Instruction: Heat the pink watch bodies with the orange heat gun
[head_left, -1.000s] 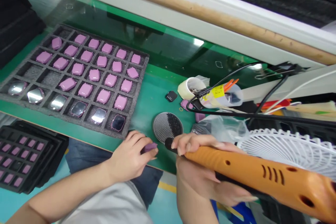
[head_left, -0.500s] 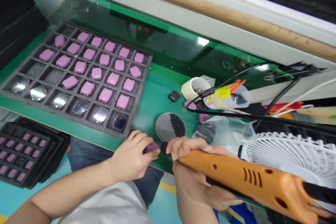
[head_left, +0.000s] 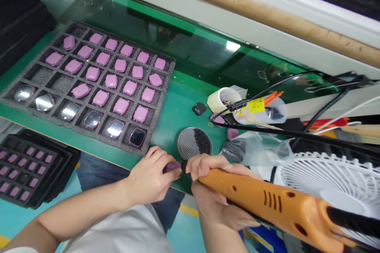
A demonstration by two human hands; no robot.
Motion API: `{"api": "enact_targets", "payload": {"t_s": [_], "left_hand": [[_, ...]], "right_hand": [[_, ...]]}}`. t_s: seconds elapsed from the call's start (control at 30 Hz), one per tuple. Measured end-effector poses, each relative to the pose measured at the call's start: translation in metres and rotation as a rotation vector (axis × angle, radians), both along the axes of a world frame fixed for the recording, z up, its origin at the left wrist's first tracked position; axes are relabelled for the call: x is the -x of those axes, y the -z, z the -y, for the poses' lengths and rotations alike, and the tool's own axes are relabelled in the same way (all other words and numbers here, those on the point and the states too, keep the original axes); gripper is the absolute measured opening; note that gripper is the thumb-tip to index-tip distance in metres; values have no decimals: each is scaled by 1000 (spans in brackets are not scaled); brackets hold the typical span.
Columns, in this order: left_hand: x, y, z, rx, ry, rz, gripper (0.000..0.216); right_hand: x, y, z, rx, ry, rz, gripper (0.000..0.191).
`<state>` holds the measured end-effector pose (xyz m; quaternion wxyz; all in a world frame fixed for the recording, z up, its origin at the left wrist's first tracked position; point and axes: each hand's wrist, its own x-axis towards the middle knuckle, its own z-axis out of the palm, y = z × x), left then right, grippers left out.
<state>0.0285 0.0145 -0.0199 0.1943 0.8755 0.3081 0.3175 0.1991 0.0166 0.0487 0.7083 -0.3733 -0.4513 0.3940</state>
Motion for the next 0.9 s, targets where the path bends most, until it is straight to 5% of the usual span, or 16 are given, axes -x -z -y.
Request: {"api": "enact_targets", "payload": {"t_s": [0.4, 0.67, 0.9], "left_hand": [[-2, -2, 1, 24, -60, 49, 15], [4, -8, -2, 42, 47, -47, 39], [1, -5, 0, 60, -29, -59, 29]], "right_hand": [[-1, 4, -3, 20, -10, 23, 57], [-5, -3, -30, -82, 365, 22, 41], [-8, 9, -37, -57, 328, -48, 41]]}}
